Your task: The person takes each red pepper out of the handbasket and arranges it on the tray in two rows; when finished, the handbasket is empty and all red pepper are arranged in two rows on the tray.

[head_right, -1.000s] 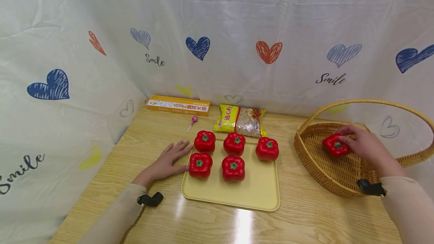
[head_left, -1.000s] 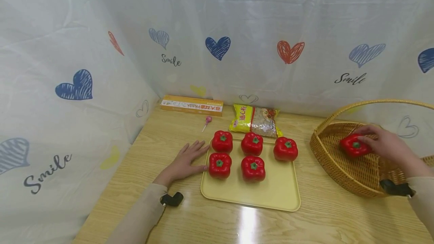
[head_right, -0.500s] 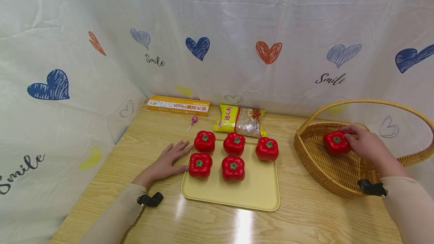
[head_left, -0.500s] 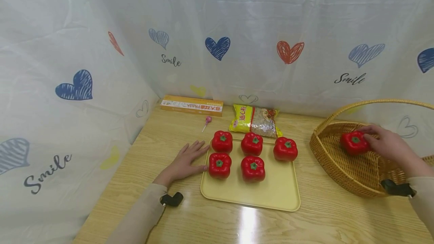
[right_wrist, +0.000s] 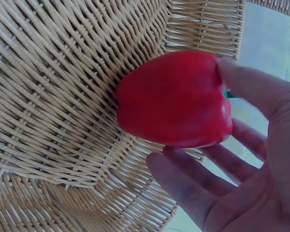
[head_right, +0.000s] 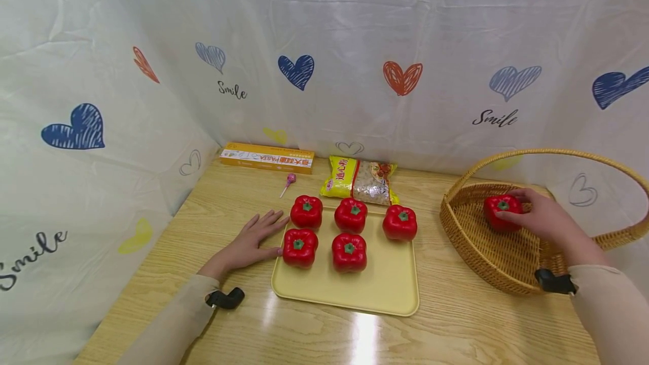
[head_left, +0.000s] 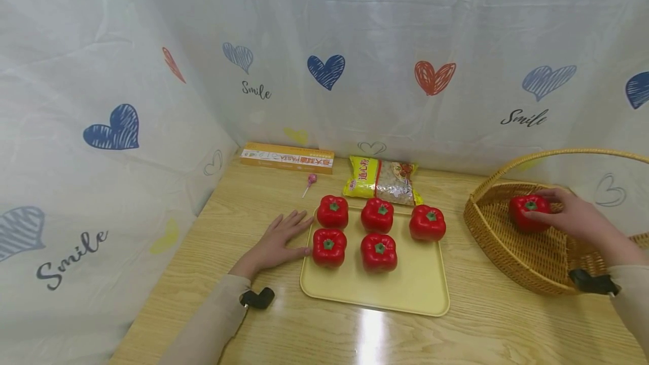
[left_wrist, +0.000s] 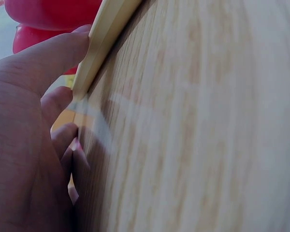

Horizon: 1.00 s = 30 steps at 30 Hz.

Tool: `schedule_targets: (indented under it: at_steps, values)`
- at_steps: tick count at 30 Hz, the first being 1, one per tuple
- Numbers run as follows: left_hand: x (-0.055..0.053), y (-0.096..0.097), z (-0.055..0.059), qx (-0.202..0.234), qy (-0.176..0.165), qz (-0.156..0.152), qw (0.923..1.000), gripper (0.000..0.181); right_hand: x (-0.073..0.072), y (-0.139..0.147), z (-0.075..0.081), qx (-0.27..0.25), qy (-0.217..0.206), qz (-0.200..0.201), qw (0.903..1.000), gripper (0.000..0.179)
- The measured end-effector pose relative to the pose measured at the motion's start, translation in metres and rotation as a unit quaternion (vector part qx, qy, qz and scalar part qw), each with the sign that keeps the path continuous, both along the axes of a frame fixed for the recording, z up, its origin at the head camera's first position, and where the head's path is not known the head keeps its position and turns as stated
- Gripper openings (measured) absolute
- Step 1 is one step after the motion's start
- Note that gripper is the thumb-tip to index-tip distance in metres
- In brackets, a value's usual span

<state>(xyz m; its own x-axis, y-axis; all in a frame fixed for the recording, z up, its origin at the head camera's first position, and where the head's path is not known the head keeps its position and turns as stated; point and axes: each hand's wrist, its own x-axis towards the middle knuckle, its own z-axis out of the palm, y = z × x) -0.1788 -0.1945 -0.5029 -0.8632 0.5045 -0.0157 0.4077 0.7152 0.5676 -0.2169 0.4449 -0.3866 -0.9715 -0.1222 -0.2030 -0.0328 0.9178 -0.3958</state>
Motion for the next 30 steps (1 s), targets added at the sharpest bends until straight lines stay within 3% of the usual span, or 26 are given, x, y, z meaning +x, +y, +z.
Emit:
schedule_targets:
  at_steps: [11,19,30]
  values:
    - [-0.0017,-0.0006,-0.0016,-0.008,-0.01,0.004,0.9999,0.078,-0.0011,0.0018,-0.0009,-0.014,0.026,0.05,0.9983,0.061]
    - [-0.0009,0.0003,-0.0009,-0.006,-0.006,0.002,1.0,0.078,-0.0021,0.0042,-0.0071,-0.024,0.012,0.025,0.9993,0.081]
    - [0.0005,0.0009,0.0017,-0.002,-0.006,0.001,1.0,0.077,-0.0021,0.0041,-0.0066,-0.024,0.013,0.04,0.9988,0.067]
